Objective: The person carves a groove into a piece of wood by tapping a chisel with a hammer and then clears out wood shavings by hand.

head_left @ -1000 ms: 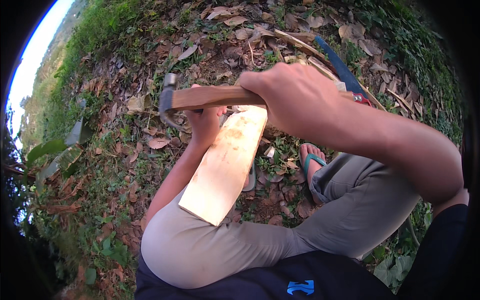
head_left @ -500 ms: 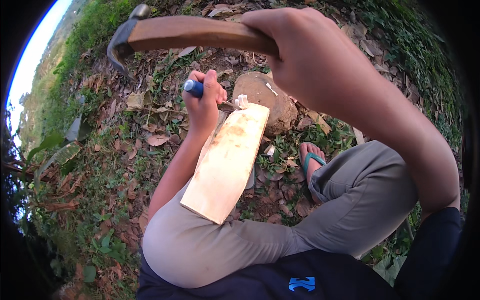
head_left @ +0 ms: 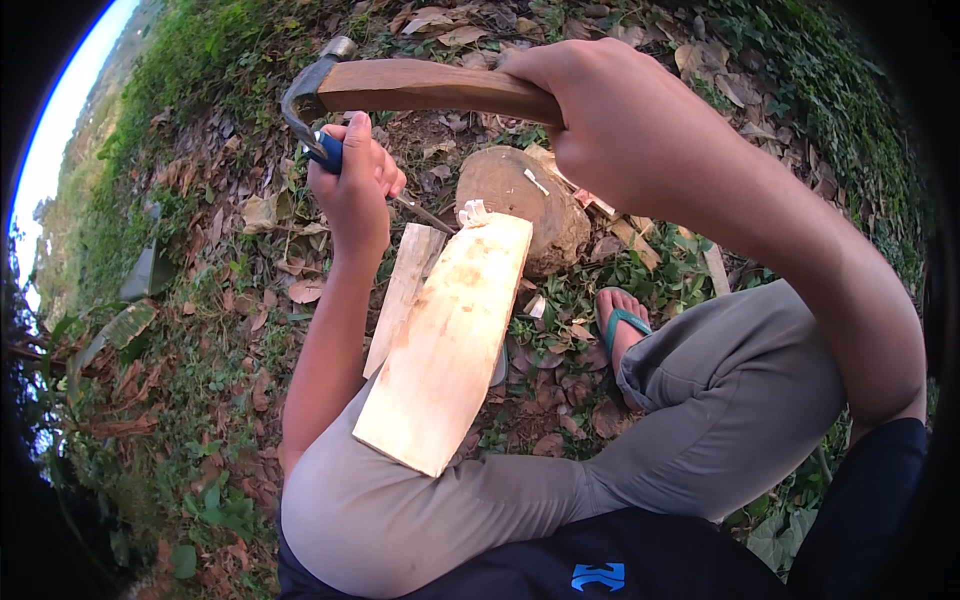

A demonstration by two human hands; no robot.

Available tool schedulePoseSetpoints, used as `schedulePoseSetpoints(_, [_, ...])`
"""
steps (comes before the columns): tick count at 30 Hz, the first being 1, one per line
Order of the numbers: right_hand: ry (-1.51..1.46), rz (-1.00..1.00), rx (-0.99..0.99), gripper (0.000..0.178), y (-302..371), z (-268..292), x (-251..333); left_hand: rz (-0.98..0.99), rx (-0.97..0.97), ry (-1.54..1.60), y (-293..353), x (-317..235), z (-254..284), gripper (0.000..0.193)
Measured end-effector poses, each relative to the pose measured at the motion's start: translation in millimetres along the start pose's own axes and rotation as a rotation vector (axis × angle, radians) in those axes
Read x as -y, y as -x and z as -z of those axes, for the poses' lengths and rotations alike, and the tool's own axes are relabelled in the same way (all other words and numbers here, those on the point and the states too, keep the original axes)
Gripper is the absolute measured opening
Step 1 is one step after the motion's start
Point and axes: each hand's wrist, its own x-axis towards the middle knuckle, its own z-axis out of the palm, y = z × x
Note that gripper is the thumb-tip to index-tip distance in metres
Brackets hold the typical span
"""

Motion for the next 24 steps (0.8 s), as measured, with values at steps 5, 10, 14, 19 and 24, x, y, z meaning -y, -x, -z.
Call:
schedulePoseSetpoints(5, [0.008,-0.038,0.031,0.027,-2.5,0.9,3.4,0.037,0.001,-0.002,-0.8,3.2,-4.3,0.024])
schedulePoseSetpoints(10, [-0.009,-0.046,0.021,0.029,-3.7,-6.4,-0.9,0.078,0.002,0.005,-5.7,3.3,-8.1,0.017])
schedulePoseSetpoints(14, [0.018,0.007,-0.039,0.031,-4.6,-14.6,-10.0,0.101,0.021,-0.001,-8.5,10.0,-7.9,0.018])
schedulePoseSetpoints(19, [0.018,0.028,-0.074,0.028,-17.2,-10.5,-1.4,0.098,0.006,-0.053,-5.4,4.0,-16.9,0.023])
schedulePoseSetpoints(24, [-0.062,-0.022,-0.075,0.024,-20.5,-13.3,0.2,0.100,0.013,-0.058,-3.0,8.3,-22.6,0.023])
